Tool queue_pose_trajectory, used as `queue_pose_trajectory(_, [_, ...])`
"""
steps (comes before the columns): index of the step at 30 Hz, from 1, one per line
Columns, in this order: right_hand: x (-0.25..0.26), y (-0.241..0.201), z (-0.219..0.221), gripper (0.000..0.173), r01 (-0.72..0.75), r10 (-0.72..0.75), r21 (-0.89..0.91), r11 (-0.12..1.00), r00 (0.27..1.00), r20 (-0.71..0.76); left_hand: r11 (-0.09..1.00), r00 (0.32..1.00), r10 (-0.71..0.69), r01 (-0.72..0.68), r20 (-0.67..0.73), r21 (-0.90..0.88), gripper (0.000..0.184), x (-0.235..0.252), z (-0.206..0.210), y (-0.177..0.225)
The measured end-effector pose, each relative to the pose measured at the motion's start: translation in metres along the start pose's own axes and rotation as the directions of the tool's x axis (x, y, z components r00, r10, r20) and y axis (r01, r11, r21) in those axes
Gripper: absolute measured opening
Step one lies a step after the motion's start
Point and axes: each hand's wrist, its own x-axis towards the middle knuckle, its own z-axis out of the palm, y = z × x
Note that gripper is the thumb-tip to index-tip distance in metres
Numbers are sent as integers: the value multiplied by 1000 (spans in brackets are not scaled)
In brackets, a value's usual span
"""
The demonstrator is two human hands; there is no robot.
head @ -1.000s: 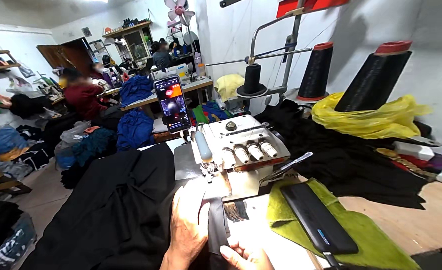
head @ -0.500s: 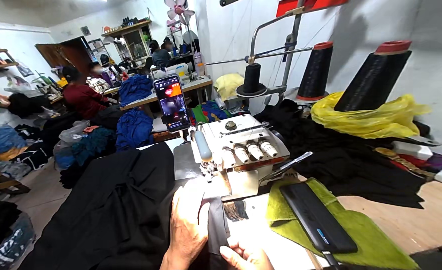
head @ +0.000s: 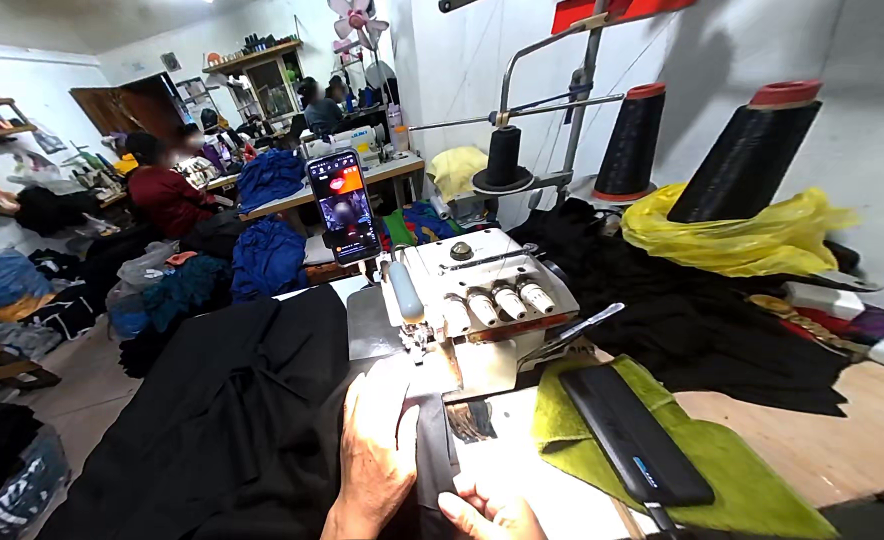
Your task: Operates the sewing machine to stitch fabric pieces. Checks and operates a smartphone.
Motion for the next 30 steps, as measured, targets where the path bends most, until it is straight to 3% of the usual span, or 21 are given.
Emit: queue_pose_trajectory(30, [-2, 0, 0, 7, 7, -7, -41, 999, 1000, -2, 1000, 1000, -4, 4, 0, 0, 36, 0, 0, 0])
